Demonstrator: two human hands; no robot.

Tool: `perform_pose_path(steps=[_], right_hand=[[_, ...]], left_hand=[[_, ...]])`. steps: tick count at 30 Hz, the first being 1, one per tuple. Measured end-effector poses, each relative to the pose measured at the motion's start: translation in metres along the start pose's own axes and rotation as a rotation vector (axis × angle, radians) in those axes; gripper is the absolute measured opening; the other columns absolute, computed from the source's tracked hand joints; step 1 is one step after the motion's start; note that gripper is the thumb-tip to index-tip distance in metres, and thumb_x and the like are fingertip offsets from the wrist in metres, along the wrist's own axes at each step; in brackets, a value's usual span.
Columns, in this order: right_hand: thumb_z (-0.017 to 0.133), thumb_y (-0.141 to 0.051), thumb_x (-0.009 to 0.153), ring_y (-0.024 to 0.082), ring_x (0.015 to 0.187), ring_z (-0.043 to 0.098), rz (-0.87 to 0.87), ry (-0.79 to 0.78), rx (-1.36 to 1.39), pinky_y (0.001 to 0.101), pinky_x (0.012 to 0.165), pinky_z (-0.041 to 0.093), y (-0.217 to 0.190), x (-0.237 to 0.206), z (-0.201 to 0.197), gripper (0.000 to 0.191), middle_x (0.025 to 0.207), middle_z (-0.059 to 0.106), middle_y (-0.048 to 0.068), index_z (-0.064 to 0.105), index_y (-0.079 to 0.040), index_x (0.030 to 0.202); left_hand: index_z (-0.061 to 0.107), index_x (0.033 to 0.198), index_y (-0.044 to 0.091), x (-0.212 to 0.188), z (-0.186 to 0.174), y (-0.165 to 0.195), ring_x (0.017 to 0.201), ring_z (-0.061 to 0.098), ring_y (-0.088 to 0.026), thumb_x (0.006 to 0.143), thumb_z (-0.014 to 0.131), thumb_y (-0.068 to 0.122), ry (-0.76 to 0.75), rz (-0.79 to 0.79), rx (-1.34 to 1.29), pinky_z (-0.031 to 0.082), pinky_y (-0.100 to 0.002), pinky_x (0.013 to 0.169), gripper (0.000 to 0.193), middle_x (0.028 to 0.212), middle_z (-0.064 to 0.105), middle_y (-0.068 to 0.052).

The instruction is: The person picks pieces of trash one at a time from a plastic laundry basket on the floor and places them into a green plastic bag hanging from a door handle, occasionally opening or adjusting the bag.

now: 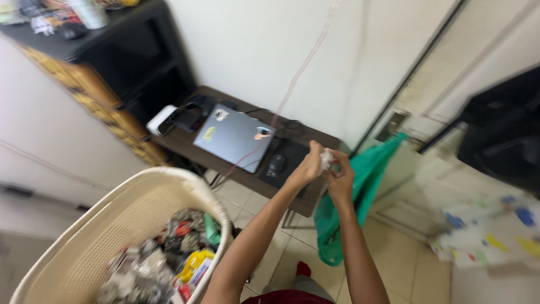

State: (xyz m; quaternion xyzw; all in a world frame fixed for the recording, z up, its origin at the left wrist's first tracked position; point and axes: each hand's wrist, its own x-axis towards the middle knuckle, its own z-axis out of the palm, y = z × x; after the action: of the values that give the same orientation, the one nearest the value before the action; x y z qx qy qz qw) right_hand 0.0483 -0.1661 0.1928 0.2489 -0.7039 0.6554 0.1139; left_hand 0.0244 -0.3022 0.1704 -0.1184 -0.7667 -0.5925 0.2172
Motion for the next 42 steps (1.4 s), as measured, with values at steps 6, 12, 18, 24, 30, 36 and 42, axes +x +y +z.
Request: perform_pose_path(steps=[6, 12, 18, 24, 30, 36, 42], right_hand=[[0.075, -0.02, 0.098, 0.015, 0.086, 0.061, 0.121, 0.137, -0.187, 0.0342, 0.079, 0.052, 0.052, -0.023, -0.07, 0.028, 0.098, 0.065, 0.008, 0.073, -0.003, 0.121], [0.068, -0.011, 0.096, 0.009, 0.078, 0.069, 0.155, 0.412, -0.293, 0.0286, 0.071, 0.054, 0.119, -0.046, -0.136, 0.013, 0.085, 0.073, 0.003, 0.071, -0.001, 0.105], [0.074, -0.016, 0.095, 0.009, 0.061, 0.057, 0.531, 0.488, -0.353, 0.0288, 0.054, 0.046, 0.185, -0.076, -0.201, 0.016, 0.072, 0.069, 0.006, 0.072, -0.001, 0.096], [0.074, -0.017, 0.088, 0.017, 0.055, 0.06, 0.92, 0.535, -0.174, 0.0325, 0.045, 0.047, 0.23, -0.089, -0.213, 0.034, 0.08, 0.069, 0.009, 0.057, -0.005, 0.116], [0.072, -0.018, 0.09, 0.022, 0.066, 0.067, 1.276, 0.4, 0.11, 0.0379, 0.059, 0.06, 0.27, -0.073, -0.224, 0.035, 0.094, 0.069, 0.017, 0.055, -0.005, 0.118], [0.068, -0.015, 0.093, 0.029, 0.077, 0.073, 1.282, 0.456, 0.376, 0.0429, 0.069, 0.065, 0.303, -0.038, -0.211, 0.037, 0.103, 0.07, 0.019, 0.054, 0.004, 0.122], [0.064, -0.018, 0.094, 0.032, 0.1, 0.068, 1.221, 0.468, 0.329, 0.0424, 0.077, 0.064, 0.34, 0.023, -0.196, 0.05, 0.131, 0.058, 0.015, 0.045, -0.007, 0.139]], left_hand=[[0.029, 0.119, 0.014, 0.006, 0.095, 0.007, 0.068, 0.053, -0.023, 0.098, 0.04, 0.033, -0.061, -0.783, -0.487, 0.043, -0.043, 0.055, 0.031, 0.09, 0.052, -0.011], [0.032, 0.129, 0.016, -0.01, 0.169, -0.021, 0.088, 0.055, -0.02, 0.095, 0.048, 0.028, -0.221, -0.9, -0.659, 0.053, -0.037, 0.07, 0.04, 0.106, 0.05, -0.009], [0.049, 0.124, 0.014, -0.025, 0.203, -0.081, 0.111, 0.055, -0.037, 0.09, 0.063, 0.031, -0.536, -0.526, 0.213, 0.043, -0.052, 0.096, 0.04, 0.11, 0.065, -0.021], [0.052, 0.143, 0.025, -0.013, 0.233, -0.122, 0.139, 0.032, -0.046, 0.081, 0.074, 0.034, -0.74, -0.625, 0.65, 0.024, -0.064, 0.112, 0.067, 0.145, 0.044, -0.023], [0.048, 0.147, 0.02, -0.004, 0.257, -0.164, 0.145, 0.029, -0.04, 0.082, 0.075, 0.04, -0.645, -0.767, 0.599, 0.02, -0.074, 0.108, 0.073, 0.16, 0.036, -0.01], [0.057, 0.14, 0.01, -0.028, 0.267, -0.183, 0.135, 0.05, -0.036, 0.081, 0.074, 0.035, -0.235, -0.66, 0.494, 0.037, -0.061, 0.108, 0.066, 0.146, 0.056, -0.012], [0.057, 0.14, 0.009, -0.047, 0.265, -0.185, 0.133, 0.052, -0.036, 0.079, 0.075, 0.031, -0.221, -0.642, 0.433, 0.038, -0.058, 0.107, 0.068, 0.144, 0.058, -0.014]])
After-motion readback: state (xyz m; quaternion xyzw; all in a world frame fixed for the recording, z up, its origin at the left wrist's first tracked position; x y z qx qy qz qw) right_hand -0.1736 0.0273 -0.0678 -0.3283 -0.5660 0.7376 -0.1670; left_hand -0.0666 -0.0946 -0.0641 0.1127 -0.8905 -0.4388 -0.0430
